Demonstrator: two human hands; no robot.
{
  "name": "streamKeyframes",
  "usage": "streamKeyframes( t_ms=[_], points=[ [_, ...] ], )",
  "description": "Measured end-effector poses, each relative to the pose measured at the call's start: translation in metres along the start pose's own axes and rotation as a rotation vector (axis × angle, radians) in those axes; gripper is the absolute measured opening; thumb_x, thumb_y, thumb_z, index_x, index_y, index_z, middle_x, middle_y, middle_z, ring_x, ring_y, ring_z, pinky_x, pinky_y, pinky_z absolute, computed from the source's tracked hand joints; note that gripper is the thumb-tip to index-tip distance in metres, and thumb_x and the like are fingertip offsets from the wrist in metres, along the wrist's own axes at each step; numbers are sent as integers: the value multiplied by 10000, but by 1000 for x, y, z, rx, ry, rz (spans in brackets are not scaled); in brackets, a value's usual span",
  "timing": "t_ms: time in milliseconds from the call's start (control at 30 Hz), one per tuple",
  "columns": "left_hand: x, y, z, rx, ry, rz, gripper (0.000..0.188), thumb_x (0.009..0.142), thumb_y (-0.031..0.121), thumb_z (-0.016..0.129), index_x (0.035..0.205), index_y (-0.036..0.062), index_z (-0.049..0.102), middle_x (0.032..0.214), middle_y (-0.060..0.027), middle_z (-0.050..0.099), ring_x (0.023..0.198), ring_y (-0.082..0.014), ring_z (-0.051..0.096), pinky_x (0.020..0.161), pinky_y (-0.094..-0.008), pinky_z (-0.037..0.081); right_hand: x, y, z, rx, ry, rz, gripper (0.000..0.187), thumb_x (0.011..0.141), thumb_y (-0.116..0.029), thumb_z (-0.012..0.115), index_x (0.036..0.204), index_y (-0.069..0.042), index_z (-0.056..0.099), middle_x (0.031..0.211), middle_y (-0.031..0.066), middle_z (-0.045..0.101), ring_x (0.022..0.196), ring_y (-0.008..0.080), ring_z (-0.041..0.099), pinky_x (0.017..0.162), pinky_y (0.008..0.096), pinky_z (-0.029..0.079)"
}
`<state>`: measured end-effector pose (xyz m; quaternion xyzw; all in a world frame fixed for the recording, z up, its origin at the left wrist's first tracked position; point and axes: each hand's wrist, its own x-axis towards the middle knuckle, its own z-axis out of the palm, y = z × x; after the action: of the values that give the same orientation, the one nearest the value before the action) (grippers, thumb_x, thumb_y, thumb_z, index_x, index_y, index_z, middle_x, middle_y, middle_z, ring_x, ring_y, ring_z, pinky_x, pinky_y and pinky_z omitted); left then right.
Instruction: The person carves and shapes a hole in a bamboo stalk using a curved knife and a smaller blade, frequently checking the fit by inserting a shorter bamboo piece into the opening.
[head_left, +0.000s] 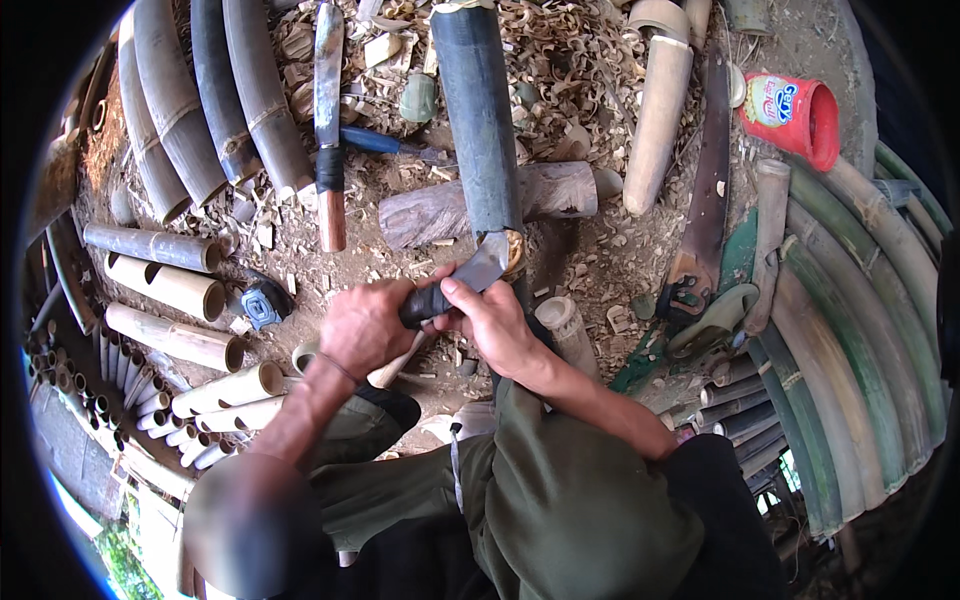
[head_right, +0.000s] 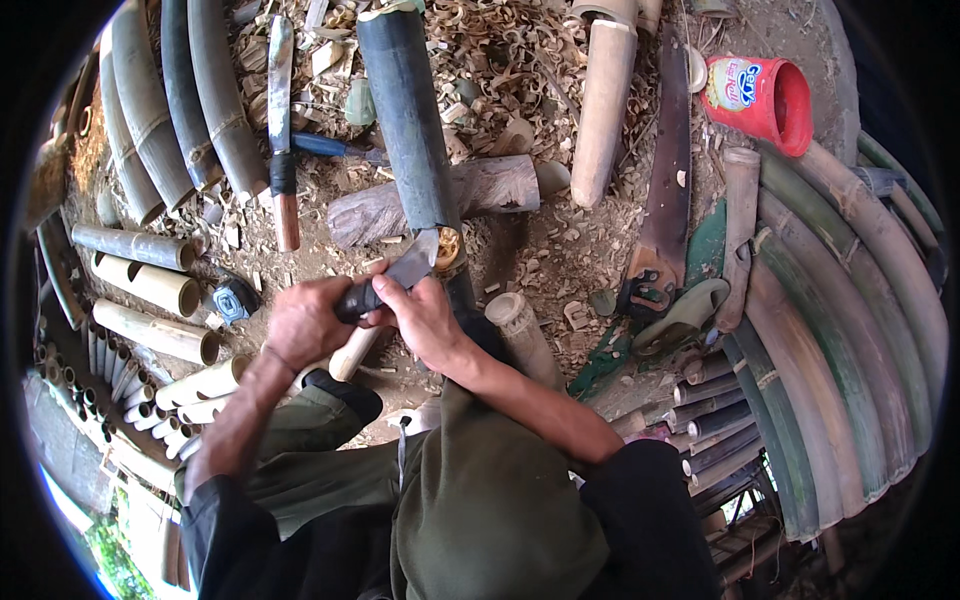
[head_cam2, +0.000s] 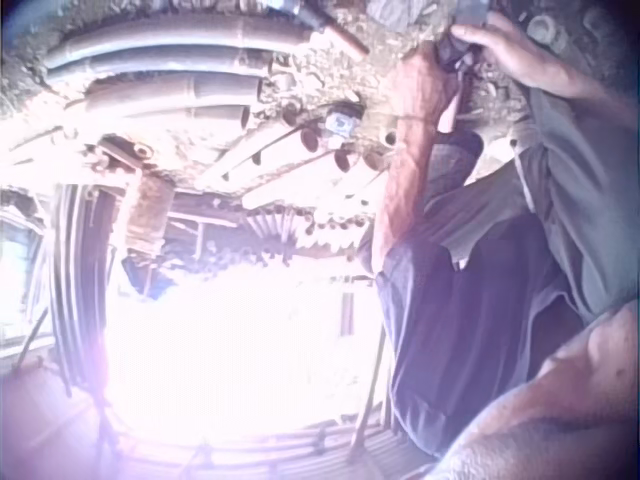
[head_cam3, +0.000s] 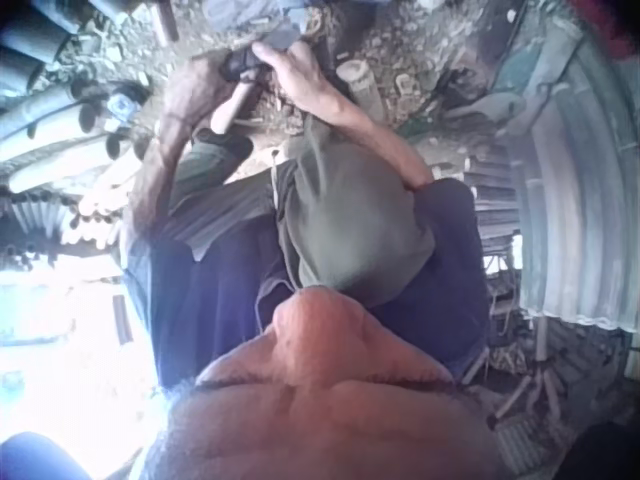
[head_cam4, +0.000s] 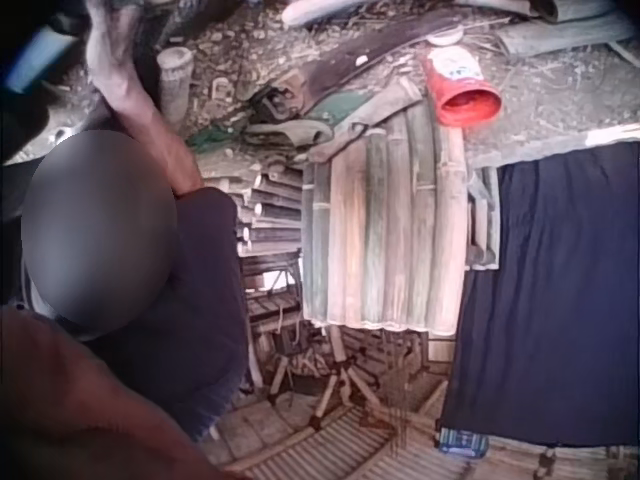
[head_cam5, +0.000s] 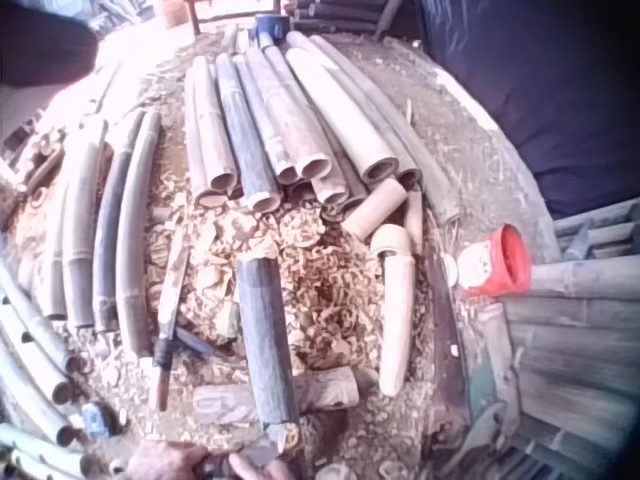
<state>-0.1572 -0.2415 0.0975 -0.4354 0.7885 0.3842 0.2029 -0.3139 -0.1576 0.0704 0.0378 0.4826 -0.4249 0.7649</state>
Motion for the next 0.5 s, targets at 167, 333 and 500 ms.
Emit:
streamKeyframes(
  t_ms=[167,333,500],
  points=[
    [58,72,-93,561,-295,184,120,816,210,664,769,113,717,740,-77,692,681,-246,699,624,-371,539,2,-6,-19,815,-179,-34,262,1031,-237,466,1197,-43,525,1062,127,659,841,200,672,870,413,573],
    [95,130,-97,830,-284,357,127,855,195,650,766,142,725,747,-31,705,711,-187,703,605,-334,529,-5,-23,-31,1118,-60,168,421,1027,-409,437,1115,-21,576,923,130,661,800,234,672,842,428,580],
    [37,78,-70,344,-432,65,235,819,277,659,751,56,703,708,-137,683,668,-255,701,607,-378,566,-17,-8,-22,587,-216,148,329,995,-332,545,1161,-49,538,922,94,642,772,206,661,779,399,580]
  ],
)
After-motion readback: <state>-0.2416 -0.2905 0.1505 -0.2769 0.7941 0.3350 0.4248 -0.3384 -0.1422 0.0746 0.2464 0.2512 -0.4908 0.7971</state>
